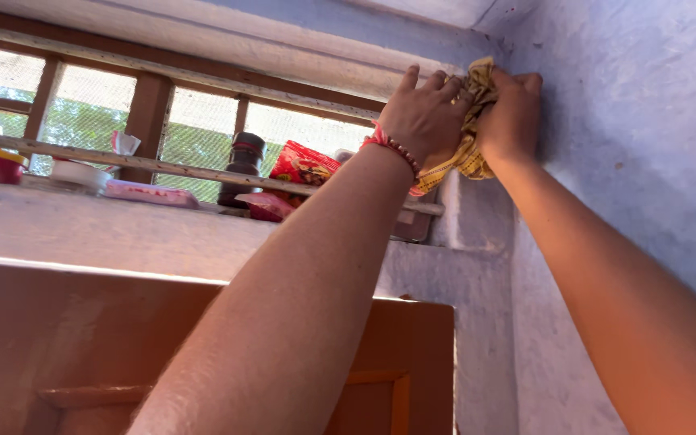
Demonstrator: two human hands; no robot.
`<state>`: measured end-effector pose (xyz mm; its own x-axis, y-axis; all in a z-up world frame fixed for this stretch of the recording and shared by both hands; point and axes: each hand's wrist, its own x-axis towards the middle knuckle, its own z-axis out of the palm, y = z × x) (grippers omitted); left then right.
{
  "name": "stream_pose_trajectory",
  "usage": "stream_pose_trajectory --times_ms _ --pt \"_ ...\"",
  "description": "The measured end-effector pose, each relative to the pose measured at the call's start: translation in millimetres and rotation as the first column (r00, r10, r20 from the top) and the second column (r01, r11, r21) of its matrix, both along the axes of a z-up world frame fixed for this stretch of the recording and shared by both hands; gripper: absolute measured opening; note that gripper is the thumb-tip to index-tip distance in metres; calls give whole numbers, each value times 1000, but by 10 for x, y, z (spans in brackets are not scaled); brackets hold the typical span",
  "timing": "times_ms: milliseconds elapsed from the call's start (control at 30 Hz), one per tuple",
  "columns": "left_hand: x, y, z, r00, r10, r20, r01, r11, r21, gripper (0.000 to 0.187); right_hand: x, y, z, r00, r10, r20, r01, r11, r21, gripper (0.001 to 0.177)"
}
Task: The person wipes a wall and door frame with a yellow cloth, moving from the door jamb to the wall above a window and then to the window frame itself. The person uses a cloth to clean the surfaces.
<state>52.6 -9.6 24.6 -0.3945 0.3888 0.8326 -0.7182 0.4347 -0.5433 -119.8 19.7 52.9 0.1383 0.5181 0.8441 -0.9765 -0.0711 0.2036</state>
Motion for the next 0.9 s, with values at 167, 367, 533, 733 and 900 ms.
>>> stream_pose_trajectory --times_ms 167,367,533,733,900 --pt "18 -18 96 1000 -15 -28 16 999 43 53 109 186 -32 995 -98 -12 97 990 -98 30" --pt "155 -39 184 1000 5 15 -6 999 41 54 402 163 43 938 -88 334 93 996 1 26" --pt "428 -129 272 996 84 -31 -84 996 1 66 706 -82 187 981 -189 45 191 981 -42 24" --pt "778 -268 326 993 90 -72 -100 982 -162 35 938 -243 330 935 -148 -323 152 988 -12 33" --pt "830 -232 291 996 76 -39 -82 973 -214 18 596 -1 233 965 -205 -166 203 979 -30 38"
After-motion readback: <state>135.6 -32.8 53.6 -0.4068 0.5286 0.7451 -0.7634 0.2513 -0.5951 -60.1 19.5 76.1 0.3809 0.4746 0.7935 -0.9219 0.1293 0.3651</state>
